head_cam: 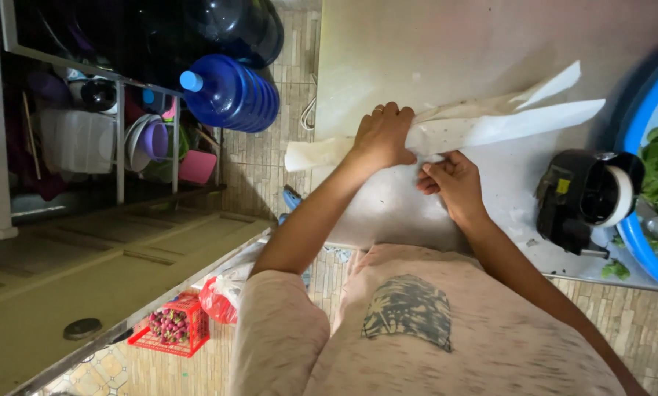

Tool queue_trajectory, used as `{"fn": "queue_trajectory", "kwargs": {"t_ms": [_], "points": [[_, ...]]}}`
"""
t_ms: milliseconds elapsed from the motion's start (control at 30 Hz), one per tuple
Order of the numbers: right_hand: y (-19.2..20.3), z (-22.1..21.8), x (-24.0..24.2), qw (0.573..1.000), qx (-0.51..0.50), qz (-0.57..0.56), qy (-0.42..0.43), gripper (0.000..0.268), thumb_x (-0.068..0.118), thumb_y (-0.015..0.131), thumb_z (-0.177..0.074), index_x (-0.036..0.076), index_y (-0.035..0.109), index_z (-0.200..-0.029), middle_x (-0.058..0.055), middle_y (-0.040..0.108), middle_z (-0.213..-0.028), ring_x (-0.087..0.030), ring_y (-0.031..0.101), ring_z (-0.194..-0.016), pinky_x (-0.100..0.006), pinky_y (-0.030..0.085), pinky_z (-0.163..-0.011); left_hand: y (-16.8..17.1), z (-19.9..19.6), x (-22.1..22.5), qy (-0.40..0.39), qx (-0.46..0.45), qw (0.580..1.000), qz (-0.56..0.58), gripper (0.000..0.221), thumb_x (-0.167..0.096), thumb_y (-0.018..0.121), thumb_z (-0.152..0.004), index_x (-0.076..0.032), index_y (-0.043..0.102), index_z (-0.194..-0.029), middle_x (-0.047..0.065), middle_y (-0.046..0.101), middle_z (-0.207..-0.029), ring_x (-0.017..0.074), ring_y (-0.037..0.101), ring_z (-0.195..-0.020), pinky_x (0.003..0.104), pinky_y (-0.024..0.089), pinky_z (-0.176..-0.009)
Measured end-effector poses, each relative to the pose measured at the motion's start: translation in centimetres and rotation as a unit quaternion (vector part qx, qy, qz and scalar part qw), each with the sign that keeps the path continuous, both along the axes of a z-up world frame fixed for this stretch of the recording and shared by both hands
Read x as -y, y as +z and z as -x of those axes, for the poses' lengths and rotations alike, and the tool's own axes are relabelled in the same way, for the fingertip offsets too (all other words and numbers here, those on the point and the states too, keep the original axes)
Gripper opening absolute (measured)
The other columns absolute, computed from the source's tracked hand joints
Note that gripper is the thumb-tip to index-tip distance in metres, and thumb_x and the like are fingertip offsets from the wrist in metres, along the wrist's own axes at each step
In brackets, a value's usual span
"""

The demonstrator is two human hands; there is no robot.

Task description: Wrapping bunches of leafy green vegetables in white paper and securing them with tape from a dispenser.

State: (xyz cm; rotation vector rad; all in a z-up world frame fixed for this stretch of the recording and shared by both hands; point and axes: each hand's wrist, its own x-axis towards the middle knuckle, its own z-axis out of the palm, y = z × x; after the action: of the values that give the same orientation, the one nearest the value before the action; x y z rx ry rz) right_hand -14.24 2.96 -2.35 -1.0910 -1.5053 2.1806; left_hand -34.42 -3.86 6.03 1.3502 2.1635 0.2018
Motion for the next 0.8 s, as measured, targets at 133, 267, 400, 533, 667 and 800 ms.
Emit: {"fn": "queue_trajectory", "kwargs": {"t_ms": [133,267,400,533,667,800], "points": [[1.2,0.0,0.1,1.0,-0.01,0.0,-0.019,0.025,-0.002,0.069,-0.095,-0.005,0.06,-0.119,-0.021,0.072,-0.082,-0.026,0.074,-0.06,-0.031,0.064,-0.045,3.0,0.1,0.3,0.007,0.073,0.997,-0.016,0.07,-0.03,0.081,-0.074,-0.005,0.06,-0.136,0.022,0.066,-0.118,0.0435,0.066,-0.111,0.054,0.055,-0.089],[1.1,-0.4,-0.2,0.999,-0.022,-0.034,-0.024,0.015,-0.004,0.072,-0.094,-0.005,0.065,-0.107,-0.021,0.073,-0.083,-0.025,0.074,-0.064,-0.032,0.064,-0.051,5.8,-0.3,0.9,0.025,0.131,0.991,-0.016,0.063,-0.024,0.076,-0.076,-0.003,0.06,-0.134,0.026,0.07,-0.115,0.0477,0.07,-0.108,0.06,0.057,-0.089],[2.1,-1.2,-1.1,0.994,-0.045,-0.1,-0.004,0.011,-0.008,0.076,-0.092,-0.004,0.069,-0.1,-0.022,0.073,-0.082,-0.027,0.075,-0.069,-0.034,0.064,-0.058,8.8,-0.4,1.6,0.057,0.199,0.978,-0.024,0.061,-0.027,0.077,-0.077,-0.007,0.06,-0.132,0.027,0.071,-0.121,0.0521,0.067,-0.113,0.064,0.055,-0.095],[4.2,-2.0,-2.2,0.988,-0.055,-0.143,0.015,0.009,-0.009,0.075,-0.094,-0.004,0.07,-0.099,-0.018,0.073,-0.081,-0.023,0.075,-0.072,-0.031,0.062,-0.061,10.8,-0.5,1.7,0.051,0.225,0.973,-0.03,0.065,-0.028,0.078,-0.076,-0.008,0.058,-0.134,0.027,0.069,-0.125,0.0527,0.064,-0.119,0.063,0.052,-0.1],[5.8,-2.2,-2.7,0.984,-0.057,-0.171,0.009,0.009,-0.009,0.077,-0.095,-0.004,0.07,-0.095,-0.018,0.071,-0.078,-0.023,0.074,-0.069,-0.031,0.061,-0.059,11.0,-0.7,1.8,0.058,0.257,0.963,-0.055,0.067,-0.03,0.081,-0.075,-0.008,0.058,-0.134,0.027,0.069,-0.126,0.0525,0.063,-0.121,0.063,0.051,-0.102],[3.3,-3.1,-4.5,0.982,-0.059,-0.181,-0.003,0.013,-0.009,0.08,-0.094,-0.005,0.068,-0.091,-0.02,0.068,-0.075,-0.024,0.071,-0.065,-0.032,0.059,-0.056,10.8,-1.1,1.8,0.063,0.311,0.944,-0.094,0.067,-0.031,0.082,-0.075,-0.006,0.058,-0.132,0.029,0.067,-0.129,0.0547,0.059,-0.125,0.065,0.049,-0.105]]}}
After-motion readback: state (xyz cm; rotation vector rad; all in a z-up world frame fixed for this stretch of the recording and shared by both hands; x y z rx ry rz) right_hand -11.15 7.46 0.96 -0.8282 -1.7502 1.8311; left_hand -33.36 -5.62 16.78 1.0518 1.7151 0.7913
